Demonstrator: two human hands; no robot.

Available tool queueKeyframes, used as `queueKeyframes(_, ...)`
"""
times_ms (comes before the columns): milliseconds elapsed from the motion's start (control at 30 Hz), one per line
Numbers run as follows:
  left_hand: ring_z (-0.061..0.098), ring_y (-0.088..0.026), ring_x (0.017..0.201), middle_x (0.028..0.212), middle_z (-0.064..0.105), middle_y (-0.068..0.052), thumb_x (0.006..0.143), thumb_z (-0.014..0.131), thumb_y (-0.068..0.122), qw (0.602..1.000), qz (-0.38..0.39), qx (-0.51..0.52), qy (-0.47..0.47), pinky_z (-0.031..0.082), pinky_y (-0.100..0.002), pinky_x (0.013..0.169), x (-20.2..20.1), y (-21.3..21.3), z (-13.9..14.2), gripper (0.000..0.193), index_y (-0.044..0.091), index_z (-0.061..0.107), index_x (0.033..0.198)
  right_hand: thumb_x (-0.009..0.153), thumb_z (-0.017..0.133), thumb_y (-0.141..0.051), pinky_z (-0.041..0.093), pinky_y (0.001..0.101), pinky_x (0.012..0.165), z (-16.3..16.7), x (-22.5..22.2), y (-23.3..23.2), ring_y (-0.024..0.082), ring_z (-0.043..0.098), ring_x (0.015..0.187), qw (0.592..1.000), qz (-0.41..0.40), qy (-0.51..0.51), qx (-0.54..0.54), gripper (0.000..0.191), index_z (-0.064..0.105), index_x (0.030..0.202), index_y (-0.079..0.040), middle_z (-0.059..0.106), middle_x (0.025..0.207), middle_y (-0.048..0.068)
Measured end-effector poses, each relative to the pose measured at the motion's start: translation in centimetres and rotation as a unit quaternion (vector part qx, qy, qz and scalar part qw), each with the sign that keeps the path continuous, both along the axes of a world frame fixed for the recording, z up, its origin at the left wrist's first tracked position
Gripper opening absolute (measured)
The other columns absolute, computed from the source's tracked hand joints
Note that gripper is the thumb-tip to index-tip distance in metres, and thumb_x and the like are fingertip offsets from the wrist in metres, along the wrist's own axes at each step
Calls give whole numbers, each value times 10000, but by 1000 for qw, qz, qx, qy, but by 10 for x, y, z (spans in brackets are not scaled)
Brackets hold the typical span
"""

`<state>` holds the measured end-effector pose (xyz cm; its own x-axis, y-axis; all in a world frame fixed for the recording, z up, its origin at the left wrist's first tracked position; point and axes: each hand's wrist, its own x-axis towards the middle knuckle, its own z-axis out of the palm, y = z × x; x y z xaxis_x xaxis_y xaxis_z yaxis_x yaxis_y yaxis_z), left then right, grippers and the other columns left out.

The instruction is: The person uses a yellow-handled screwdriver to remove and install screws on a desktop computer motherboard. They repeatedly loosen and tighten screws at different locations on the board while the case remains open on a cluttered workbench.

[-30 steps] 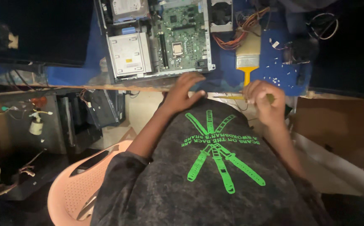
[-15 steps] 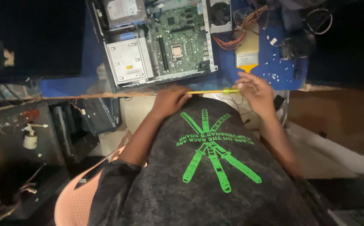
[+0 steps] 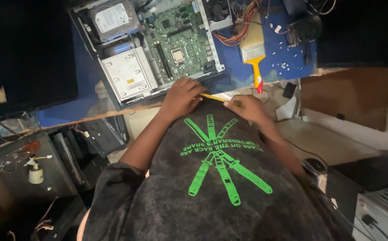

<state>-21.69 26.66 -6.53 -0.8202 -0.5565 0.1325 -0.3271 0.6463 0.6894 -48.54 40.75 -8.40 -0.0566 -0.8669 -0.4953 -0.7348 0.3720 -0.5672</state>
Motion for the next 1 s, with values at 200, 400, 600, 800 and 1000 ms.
queueKeyframes(200, 448, -455, 1301, 1389, 524, -242, 882, 787, 194, 975, 203, -64, 64, 385, -534, 1101, 32, 2, -8, 515, 32, 571, 1321, 1019, 667, -431, 464, 334, 626, -60, -29, 83, 141, 533, 670, 971, -189, -119, -90, 435, 673, 853, -29, 584, 701, 58)
queueKeyframes(400, 543, -402, 1259, 1307, 596, -160, 915, 769, 152, 987, 158, 0, -5, 449, -489, 1082, 56, 7, -47, 401, 71, 605, 1271, 1079, 612, -361, 406, 287, 580, -104, -49, 117, 103, 509, 611, 935, -340, -47, -91, 435, 659, 784, -45, 556, 635, 1)
queueKeyframes(600, 599, -365, 1162, 1214, 658, -157, 859, 736, 125, 989, 145, -8, -27, 457, -485, 995, 51, 16, -72, 408, 61, 613, 1242, 1058, 629, -322, 359, 297, 537, -107, -47, 90, 100, 459, 573, 892, -418, -168, -40, 368, 639, 812, -49, 532, 656, -12)
queueKeyframes(800, 622, -352, 1063, 1126, 691, -136, 814, 718, 75, 987, 153, -4, -41, 469, -460, 911, 50, 10, -77, 374, 66, 688, 1186, 1015, 690, -283, 459, 389, 653, -111, -40, 55, 211, 577, 712, 963, -267, -19, -34, 281, 647, 928, -19, 600, 770, 93)
queueKeyframes(1000, 628, -350, 1002, 1008, 686, -121, 803, 740, 85, 984, 169, 21, -59, 476, -471, 879, 54, 13, -76, 319, 84, 718, 1121, 844, 738, -191, 522, 390, 755, -115, -24, 36, 265, 666, 874, 953, -278, -10, -116, 340, 639, 1125, -27, 685, 948, 164)
